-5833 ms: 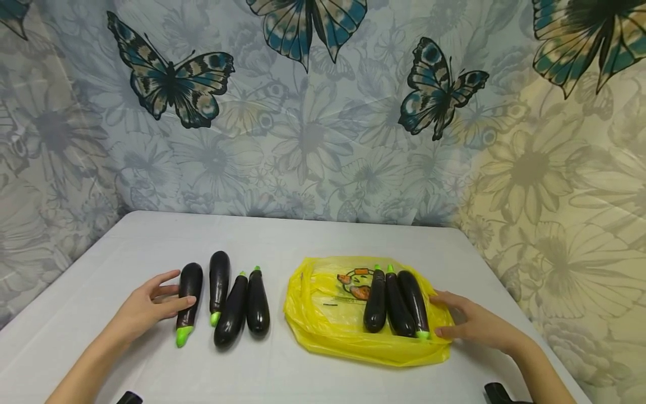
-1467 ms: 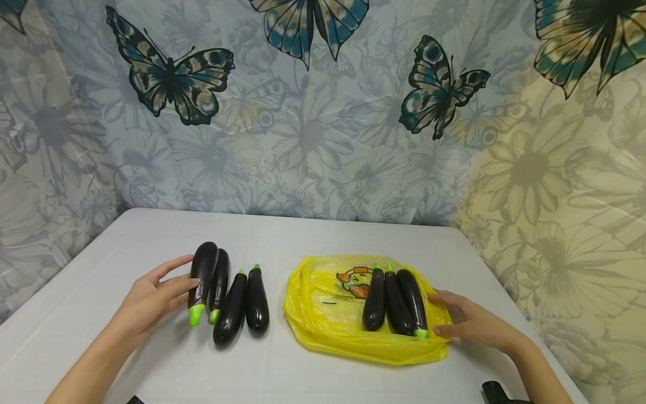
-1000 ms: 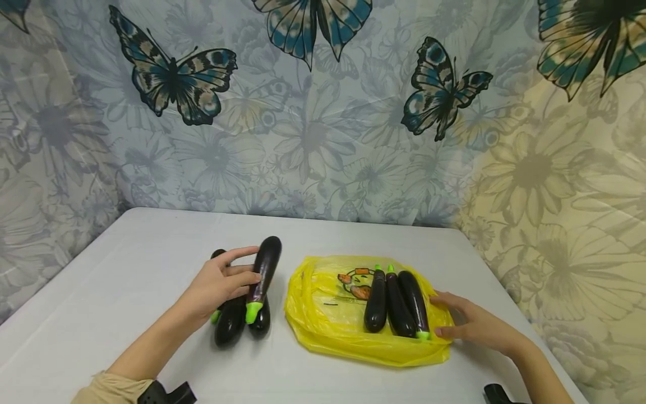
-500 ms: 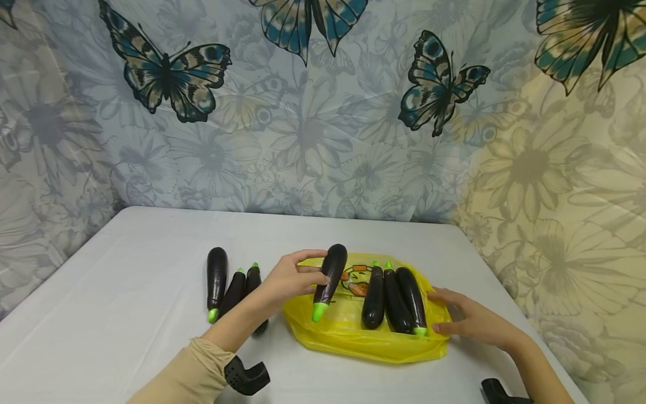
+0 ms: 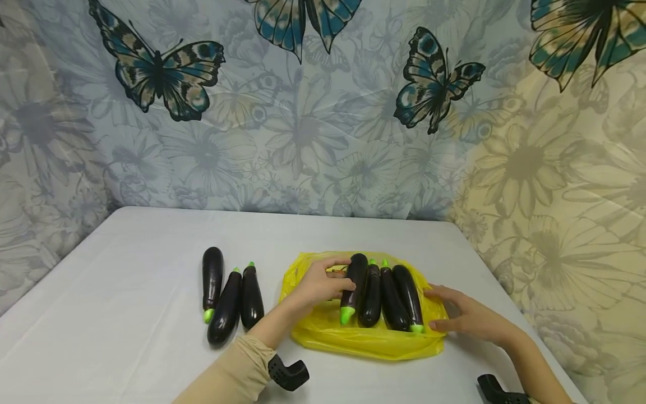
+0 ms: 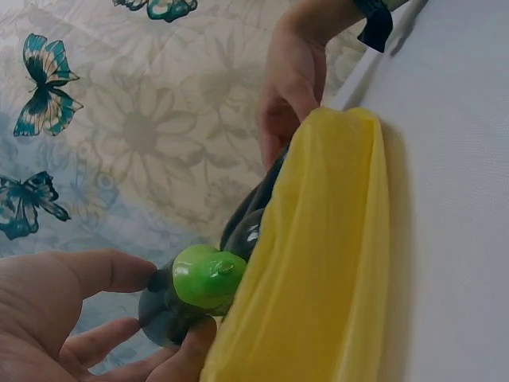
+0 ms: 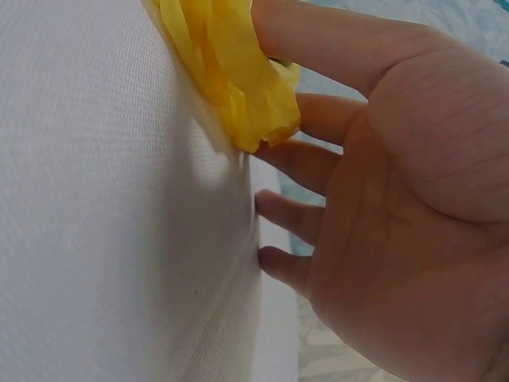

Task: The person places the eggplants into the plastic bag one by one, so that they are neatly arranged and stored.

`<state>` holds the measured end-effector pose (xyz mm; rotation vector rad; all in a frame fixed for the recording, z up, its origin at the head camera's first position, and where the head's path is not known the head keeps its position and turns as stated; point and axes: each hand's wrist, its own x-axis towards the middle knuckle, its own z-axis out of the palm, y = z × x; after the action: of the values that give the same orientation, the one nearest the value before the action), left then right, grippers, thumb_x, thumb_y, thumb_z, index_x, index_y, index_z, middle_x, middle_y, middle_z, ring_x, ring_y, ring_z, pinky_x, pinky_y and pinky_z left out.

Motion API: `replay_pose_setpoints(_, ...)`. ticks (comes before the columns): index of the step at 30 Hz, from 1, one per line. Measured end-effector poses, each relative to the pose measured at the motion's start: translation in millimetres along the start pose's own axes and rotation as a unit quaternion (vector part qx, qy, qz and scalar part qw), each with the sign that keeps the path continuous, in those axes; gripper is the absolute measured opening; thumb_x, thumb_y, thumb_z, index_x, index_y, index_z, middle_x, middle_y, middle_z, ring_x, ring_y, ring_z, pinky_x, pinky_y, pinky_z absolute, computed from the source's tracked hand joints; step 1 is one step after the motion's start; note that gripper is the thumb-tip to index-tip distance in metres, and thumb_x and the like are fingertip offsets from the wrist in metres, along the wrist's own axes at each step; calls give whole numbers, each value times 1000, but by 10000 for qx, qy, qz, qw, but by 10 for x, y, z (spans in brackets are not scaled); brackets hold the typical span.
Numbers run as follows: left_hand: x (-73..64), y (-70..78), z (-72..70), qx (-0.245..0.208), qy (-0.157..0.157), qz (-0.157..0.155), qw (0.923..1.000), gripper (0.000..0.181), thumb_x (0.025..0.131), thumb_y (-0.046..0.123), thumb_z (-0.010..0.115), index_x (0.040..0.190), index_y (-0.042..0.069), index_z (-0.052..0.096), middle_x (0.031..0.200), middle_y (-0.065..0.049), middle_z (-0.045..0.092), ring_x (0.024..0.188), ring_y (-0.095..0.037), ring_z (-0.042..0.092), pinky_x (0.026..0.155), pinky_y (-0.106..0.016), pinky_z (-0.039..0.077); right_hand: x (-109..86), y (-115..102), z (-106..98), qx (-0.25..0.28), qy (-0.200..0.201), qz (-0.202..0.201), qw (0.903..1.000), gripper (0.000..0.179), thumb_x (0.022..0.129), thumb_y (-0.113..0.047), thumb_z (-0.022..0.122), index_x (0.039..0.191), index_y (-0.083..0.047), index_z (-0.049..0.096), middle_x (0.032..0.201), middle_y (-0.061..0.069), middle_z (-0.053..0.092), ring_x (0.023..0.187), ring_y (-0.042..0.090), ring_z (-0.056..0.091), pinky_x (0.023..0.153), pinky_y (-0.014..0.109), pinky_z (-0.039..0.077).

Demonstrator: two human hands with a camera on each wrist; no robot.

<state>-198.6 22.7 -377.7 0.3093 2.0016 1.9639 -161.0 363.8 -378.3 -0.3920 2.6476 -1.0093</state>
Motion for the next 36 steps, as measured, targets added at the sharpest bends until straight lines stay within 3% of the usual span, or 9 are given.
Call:
replay_pose_setpoints(8, 53, -104, 51, 225, 82, 52, 9997, 55, 82, 5, 78, 135, 9, 60, 114, -13, 65, 94, -21, 66, 75, -35, 57, -10, 18, -12, -62, 61, -161, 9998, 71, 83, -30, 80, 141, -1, 51, 152, 30, 28, 138, 55, 14, 101, 76, 10)
replay_pose_setpoints(19, 81, -168, 26, 1442, 195, 296, 9889, 57, 79, 10, 83, 133, 10, 62, 110, -10, 65, 99, -23, 62, 78, -36, 55, 23, 13, -11, -120, 58, -188, 9997, 71, 83, -31, 79, 141, 0, 51, 153, 30, 27, 139, 54, 14, 103, 74, 12)
replay_pose_setpoints(26, 88, -173, 39, 1328, 120, 226, 9908, 58, 77, 8, 85, 131, 8, 63, 109, -12, 62, 78, -19, 64, 65, -33, 57, 15, 18, -17, -69, 9, -131, 9999, 71, 84, -30, 78, 142, 0, 50, 153, 29, 26, 139, 55, 13, 101, 76, 11)
replay_pose_setpoints(36, 97, -194, 33, 1322, 136, 238, 9908, 61, 77, 7, 85, 133, 8, 61, 109, -13, 62, 78, -19, 65, 64, -32, 57, 33, 26, -10, -46, -29, -156, 9999, 71, 84, -29, 78, 142, 1, 49, 153, 30, 26, 138, 56, 12, 101, 76, 9)
